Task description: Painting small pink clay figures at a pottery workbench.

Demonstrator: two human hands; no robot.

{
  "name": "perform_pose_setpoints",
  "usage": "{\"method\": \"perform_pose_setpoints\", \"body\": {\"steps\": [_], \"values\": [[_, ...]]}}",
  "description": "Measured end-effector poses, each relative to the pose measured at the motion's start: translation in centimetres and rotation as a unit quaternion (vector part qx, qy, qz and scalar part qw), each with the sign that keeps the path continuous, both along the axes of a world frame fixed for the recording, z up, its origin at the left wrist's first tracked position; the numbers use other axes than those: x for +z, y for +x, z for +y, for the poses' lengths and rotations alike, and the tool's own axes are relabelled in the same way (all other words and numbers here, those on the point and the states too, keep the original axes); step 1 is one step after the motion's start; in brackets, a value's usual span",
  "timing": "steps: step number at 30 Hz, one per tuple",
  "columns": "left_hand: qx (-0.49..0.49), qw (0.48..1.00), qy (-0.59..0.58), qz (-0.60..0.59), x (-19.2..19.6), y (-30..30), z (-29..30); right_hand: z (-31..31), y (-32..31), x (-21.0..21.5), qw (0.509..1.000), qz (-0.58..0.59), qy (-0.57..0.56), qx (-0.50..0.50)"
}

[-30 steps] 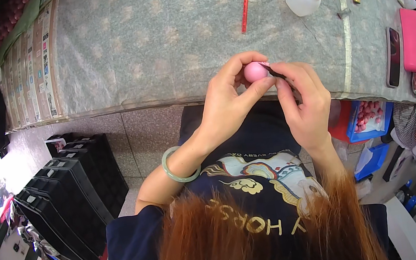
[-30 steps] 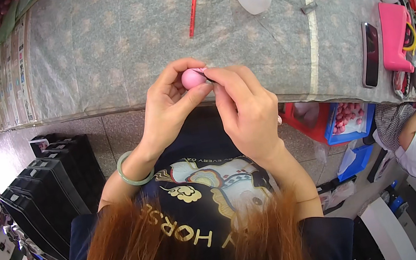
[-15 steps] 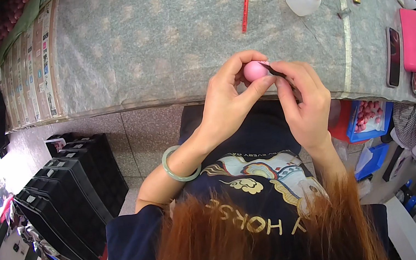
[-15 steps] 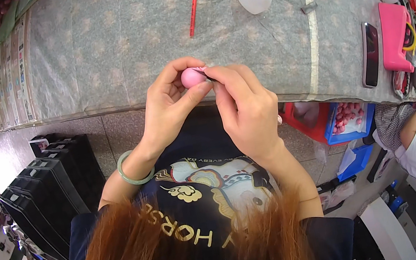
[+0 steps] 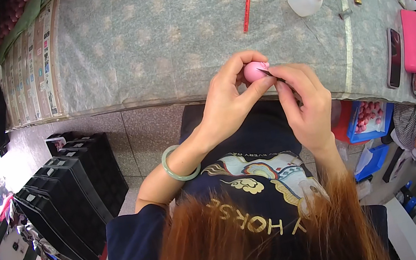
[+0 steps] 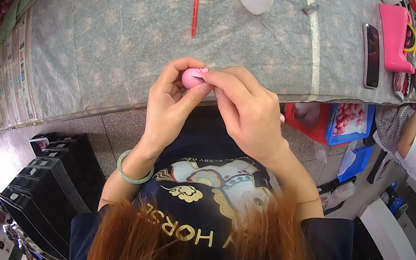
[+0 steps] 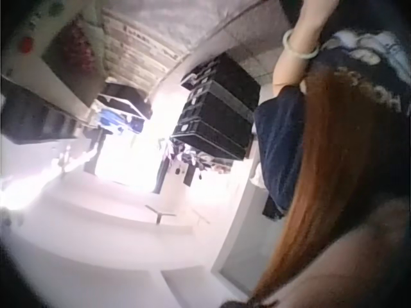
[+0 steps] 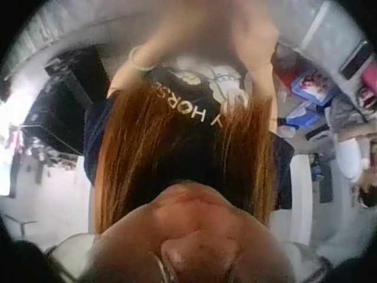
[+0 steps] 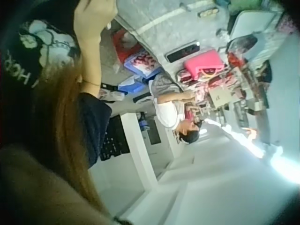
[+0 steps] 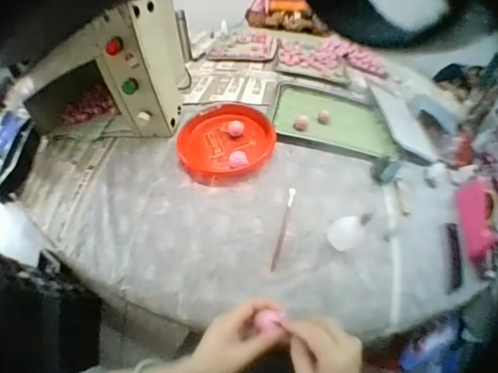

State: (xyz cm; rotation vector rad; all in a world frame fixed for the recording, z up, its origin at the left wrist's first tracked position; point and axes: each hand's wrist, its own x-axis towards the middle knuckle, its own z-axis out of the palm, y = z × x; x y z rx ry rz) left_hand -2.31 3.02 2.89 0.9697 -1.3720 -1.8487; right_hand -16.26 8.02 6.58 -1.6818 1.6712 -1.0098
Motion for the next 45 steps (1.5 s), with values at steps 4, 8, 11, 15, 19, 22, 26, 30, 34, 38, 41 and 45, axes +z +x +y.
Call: {"method": "perform_pose_setpoints", "body": {"steps": [4, 8, 11, 15, 19, 22, 26, 30, 34, 38, 41, 45], "values": [[0.049, 0.998, 0.035, 0.021, -0.1, -0.5, 0.2, 0.0, 0.5, -0.3, 0.999, 0.032, -0.008, -0.037], [0.045, 0.997, 0.057, 0.039, 0.0, -0.3, 0.1, -0.1, 0.1, -0.2, 0.999, 0.015, -0.011, -0.028], [0.015, 0.998, 0.053, 0.012, 0.0, 0.0, -0.2, -0.1, -0.2, -0.1, 1.0, 0.01, 0.003, 0.012], [0.015, 0.999, -0.009, -0.036, -0.2, -0.3, -0.1, -0.1, 0.7, -0.1, 0.999, 0.023, 0.005, -0.029], [0.014, 0.999, 0.021, -0.027, 0.1, -0.1, -0.2, -0.4, -0.2, -0.1, 1.0, -0.009, 0.011, -0.013], [-0.014, 0.999, 0.026, -0.027, 0.0, -0.1, -0.2, -0.4, -0.3, 0.0, 1.0, -0.019, 0.016, 0.01], [0.012, 0.998, -0.041, -0.047, 0.1, -0.3, -0.3, -0.3, 0.4, 0.0, 0.999, 0.003, 0.018, -0.035], [-0.017, 0.999, 0.031, -0.022, 0.3, 0.0, -0.5, -0.5, -0.6, 0.0, 0.999, -0.033, 0.02, 0.036], [0.022, 0.997, -0.044, -0.052, -0.2, -0.3, -0.1, -0.4, 0.2, -0.1, 1.0, 0.001, 0.015, -0.014], [0.028, 0.999, 0.033, 0.004, -0.1, -0.1, -0.2, -0.7, -0.9, 0.0, 0.998, -0.03, 0.023, 0.043], [0.007, 0.999, 0.001, -0.043, 0.0, -0.2, -0.2, -0.4, 0.2, -0.1, 1.0, 0.003, 0.015, -0.021], [0.007, 0.997, 0.079, 0.022, 0.4, -0.1, -0.4, -0.7, -0.2, -0.2, 1.0, 0.006, 0.002, -0.001]]}}
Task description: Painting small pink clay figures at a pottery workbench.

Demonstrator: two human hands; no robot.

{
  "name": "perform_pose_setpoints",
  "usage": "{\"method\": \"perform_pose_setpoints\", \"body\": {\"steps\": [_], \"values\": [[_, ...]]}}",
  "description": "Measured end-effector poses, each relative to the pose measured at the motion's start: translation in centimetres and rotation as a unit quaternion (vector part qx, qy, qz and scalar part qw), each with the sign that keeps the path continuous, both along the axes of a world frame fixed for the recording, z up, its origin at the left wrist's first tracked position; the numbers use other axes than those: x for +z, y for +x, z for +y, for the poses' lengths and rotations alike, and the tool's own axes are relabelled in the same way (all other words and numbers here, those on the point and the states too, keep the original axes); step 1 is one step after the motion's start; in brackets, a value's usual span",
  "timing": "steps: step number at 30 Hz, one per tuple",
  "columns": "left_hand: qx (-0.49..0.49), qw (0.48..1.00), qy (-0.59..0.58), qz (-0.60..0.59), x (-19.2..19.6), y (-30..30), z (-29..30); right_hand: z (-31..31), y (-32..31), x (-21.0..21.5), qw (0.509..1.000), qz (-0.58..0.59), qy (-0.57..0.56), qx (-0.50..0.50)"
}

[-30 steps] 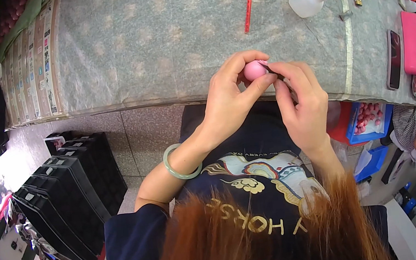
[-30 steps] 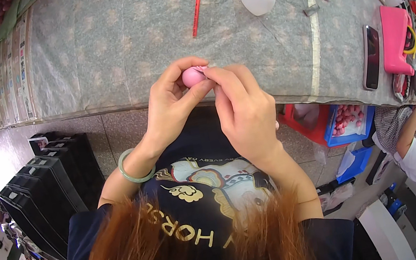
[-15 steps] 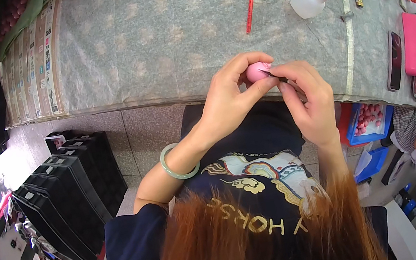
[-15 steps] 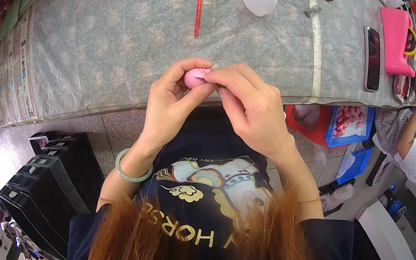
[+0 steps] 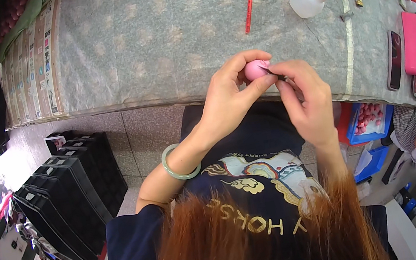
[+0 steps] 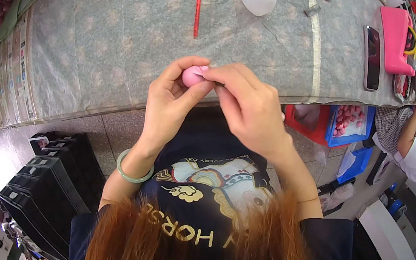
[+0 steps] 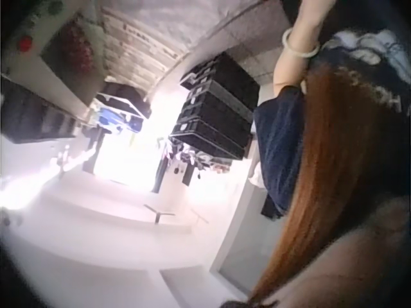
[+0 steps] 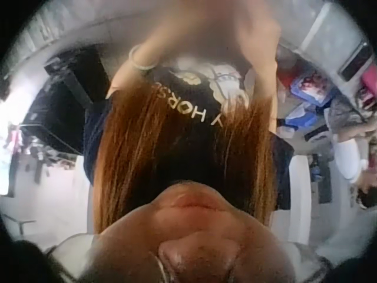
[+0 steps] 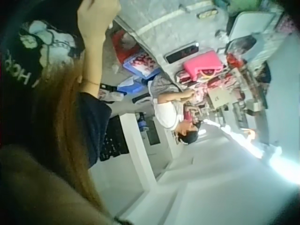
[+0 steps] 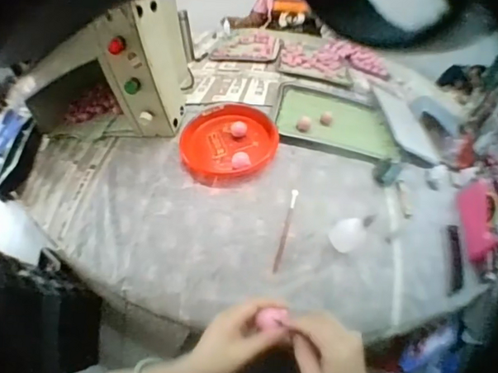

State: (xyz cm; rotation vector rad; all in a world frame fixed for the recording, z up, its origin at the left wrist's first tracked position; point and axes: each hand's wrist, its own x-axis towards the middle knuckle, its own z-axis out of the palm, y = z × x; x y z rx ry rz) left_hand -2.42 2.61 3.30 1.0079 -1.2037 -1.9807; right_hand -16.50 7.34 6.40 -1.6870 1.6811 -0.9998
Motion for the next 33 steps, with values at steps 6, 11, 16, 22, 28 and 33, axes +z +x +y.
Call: {"method": "perform_pose_setpoints", "body": {"steps": [6, 11, 16, 22, 28, 33], "values": [[0.02, 0.995, -0.075, -0.069, -0.3, -0.4, 0.4, 0.2, 0.2, -0.3, 1.0, -0.001, 0.007, -0.016], [0.023, 0.997, 0.032, 0.073, 0.4, -0.2, 0.1, 0.7, 0.1, -0.1, 0.992, -0.061, 0.029, -0.102], [0.044, 0.986, 0.062, 0.147, 0.1, -0.4, 0.4, 0.8, -0.2, 0.5, 0.995, -0.046, 0.029, -0.089], [0.008, 0.993, 0.068, 0.101, 0.6, 0.0, 0.0, 1.1, 0.5, 0.4, 0.999, -0.01, -0.002, -0.053], [0.032, 0.99, 0.056, 0.123, 0.5, -0.2, 0.1, 1.1, 0.8, 0.2, 0.998, -0.036, -0.004, -0.056], [0.04, 0.989, 0.066, 0.127, 0.5, -0.6, 0.0, 1.1, 0.9, 0.8, 0.998, -0.033, 0.02, -0.055]]}}
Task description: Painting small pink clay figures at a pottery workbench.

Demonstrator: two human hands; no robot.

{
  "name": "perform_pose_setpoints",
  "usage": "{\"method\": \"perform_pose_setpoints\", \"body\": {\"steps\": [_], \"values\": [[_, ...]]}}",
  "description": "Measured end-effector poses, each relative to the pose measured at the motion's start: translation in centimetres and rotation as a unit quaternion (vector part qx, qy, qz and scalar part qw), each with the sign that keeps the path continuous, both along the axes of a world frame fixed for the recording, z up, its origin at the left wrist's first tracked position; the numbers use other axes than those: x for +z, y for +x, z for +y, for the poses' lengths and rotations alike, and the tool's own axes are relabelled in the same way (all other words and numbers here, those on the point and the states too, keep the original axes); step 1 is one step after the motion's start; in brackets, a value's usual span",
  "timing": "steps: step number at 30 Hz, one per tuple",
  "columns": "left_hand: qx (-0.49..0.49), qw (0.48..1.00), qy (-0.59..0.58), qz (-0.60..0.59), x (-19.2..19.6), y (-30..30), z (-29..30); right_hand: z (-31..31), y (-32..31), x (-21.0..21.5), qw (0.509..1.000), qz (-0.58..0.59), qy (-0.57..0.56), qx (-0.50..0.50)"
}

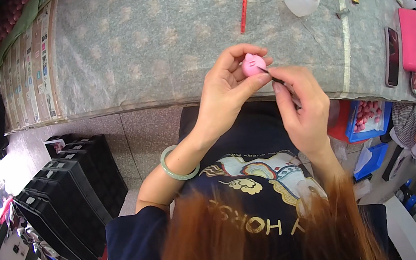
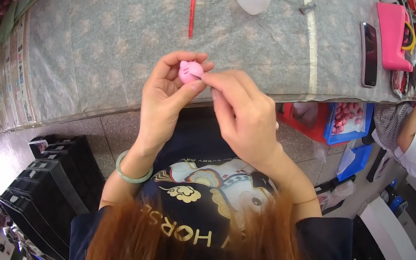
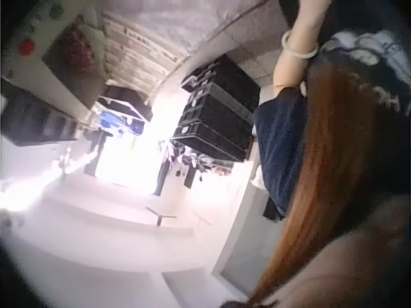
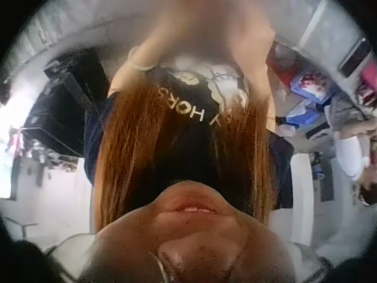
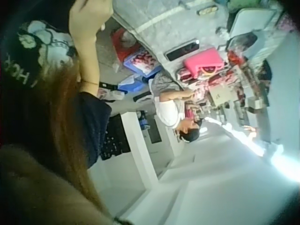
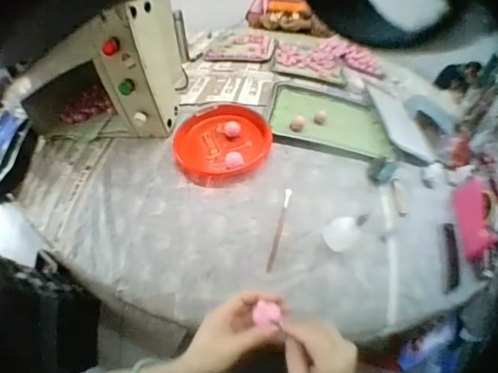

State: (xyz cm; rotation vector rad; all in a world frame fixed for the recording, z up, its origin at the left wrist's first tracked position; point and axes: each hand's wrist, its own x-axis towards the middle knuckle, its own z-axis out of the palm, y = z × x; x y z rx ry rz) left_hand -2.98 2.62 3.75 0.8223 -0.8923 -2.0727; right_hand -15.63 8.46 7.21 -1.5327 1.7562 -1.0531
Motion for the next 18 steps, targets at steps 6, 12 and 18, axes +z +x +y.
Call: {"method": "perform_pose_setpoints", "body": {"steps": [6, 12, 18], "values": [[0.007, 0.997, -0.033, -0.065, 0.1, 0.4, 0.1, -0.1, -2.6, -2.1, 0.981, -0.004, -0.071, -0.18], [-0.02, 0.996, -0.023, -0.087, -0.9, -0.1, -0.2, -4.0, -11.3, -4.4, 0.96, 0.208, -0.002, -0.188], [-0.004, 0.991, -0.028, -0.129, -1.3, -0.4, -0.1, -7.8, -10.4, -4.9, 0.953, 0.26, -0.122, -0.096]]}}
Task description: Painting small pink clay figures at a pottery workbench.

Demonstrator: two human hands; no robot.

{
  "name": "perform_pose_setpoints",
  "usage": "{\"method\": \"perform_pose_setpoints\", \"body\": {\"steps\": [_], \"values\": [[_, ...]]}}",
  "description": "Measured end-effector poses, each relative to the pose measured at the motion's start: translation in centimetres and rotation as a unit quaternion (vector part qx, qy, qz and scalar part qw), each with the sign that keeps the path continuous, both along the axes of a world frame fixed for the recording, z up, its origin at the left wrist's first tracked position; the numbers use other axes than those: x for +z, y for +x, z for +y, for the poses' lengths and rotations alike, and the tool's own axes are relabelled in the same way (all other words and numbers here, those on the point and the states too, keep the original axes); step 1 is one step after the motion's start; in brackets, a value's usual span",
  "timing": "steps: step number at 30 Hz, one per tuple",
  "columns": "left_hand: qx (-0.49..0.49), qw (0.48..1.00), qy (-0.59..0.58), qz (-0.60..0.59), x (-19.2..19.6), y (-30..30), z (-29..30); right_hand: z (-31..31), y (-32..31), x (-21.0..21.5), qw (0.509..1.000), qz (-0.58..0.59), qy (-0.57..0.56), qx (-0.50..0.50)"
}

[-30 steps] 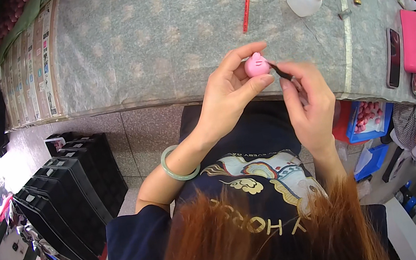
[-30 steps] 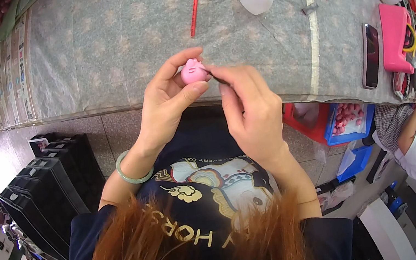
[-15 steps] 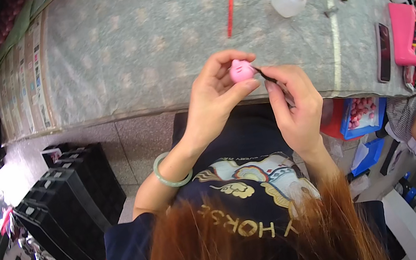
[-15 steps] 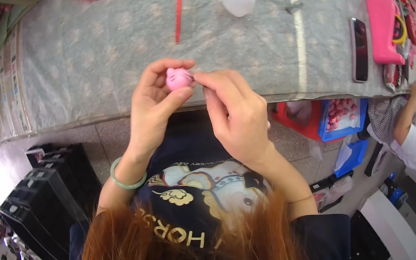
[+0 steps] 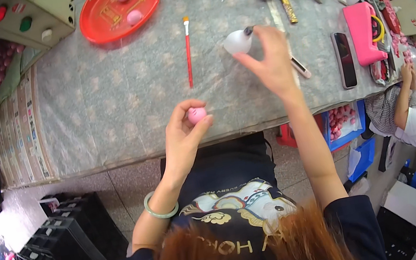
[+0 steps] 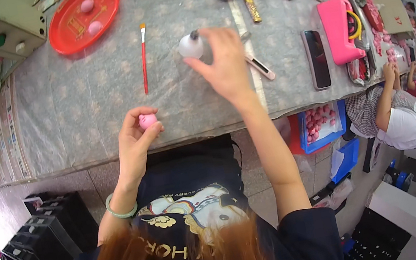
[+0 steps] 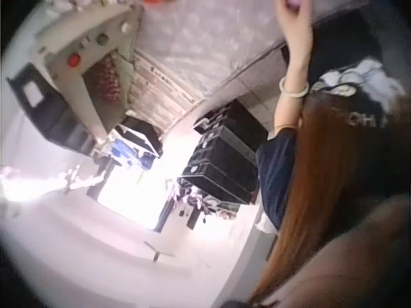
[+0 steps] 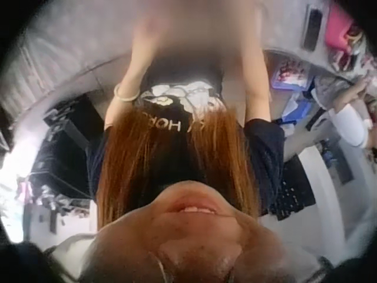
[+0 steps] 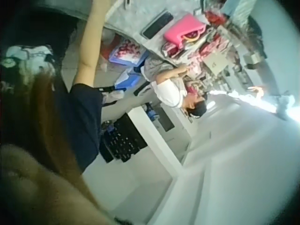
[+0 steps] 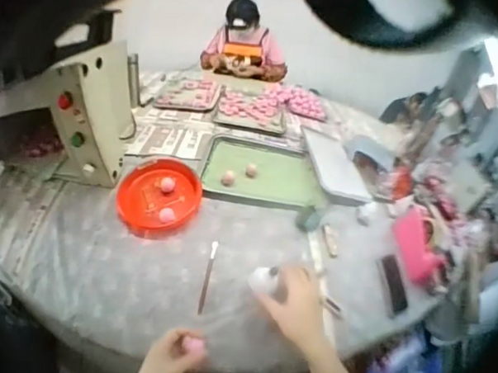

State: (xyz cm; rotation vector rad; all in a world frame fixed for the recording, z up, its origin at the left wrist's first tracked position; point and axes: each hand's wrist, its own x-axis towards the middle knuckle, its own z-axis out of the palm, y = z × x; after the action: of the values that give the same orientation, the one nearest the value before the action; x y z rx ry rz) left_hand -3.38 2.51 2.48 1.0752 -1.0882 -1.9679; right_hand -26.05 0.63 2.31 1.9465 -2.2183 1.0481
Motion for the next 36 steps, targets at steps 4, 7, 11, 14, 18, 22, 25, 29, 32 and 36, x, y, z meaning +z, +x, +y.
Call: {"method": "perform_pose_setpoints", "body": {"steps": [4, 7, 11, 14, 18, 22, 25, 29, 32, 36], "values": [[-0.004, 1.0, -0.002, 0.001, 0.3, 0.6, 0.1, -2.0, -1.1, 0.5, 0.997, -0.045, -0.023, -0.058], [0.025, 0.999, -0.039, -0.013, 0.5, 1.4, -0.1, -2.1, -5.4, 2.6, 0.977, -0.096, -0.025, -0.189], [0.021, 0.999, -0.026, -0.014, 0.5, 0.4, -0.4, 0.1, -15.6, 0.2, 0.961, -0.059, 0.01, -0.27], [0.006, 0.999, -0.03, -0.02, 0.1, 0.1, -0.7, 0.3, -17.1, -0.9, 0.959, -0.05, 0.051, -0.274], [-0.026, 0.998, -0.033, -0.039, -0.2, 0.1, -1.1, 0.8, -14.6, -1.6, 0.936, 0.144, -0.135, -0.29], [-0.027, 0.998, -0.049, -0.027, 0.4, 0.0, -0.5, 2.9, -9.7, 0.9, 0.999, -0.036, 0.027, -0.018], [-0.069, 0.992, -0.079, -0.07, -0.8, 0.8, -0.3, 1.7, -9.0, 1.2, 0.989, 0.083, 0.059, 0.103], [-0.031, 0.999, -0.019, -0.028, -0.4, 0.5, -0.2, 1.3, -10.5, -0.7, 0.978, 0.147, 0.103, 0.108], [-0.026, 0.999, -0.025, -0.006, 0.0, 0.4, -0.2, 0.9, -10.0, 0.4, 0.98, 0.183, 0.057, 0.061], [-0.023, 0.999, -0.023, 0.005, -0.2, 0.5, -0.4, 1.3, -7.5, 2.5, 0.994, -0.085, -0.016, -0.06]]}}
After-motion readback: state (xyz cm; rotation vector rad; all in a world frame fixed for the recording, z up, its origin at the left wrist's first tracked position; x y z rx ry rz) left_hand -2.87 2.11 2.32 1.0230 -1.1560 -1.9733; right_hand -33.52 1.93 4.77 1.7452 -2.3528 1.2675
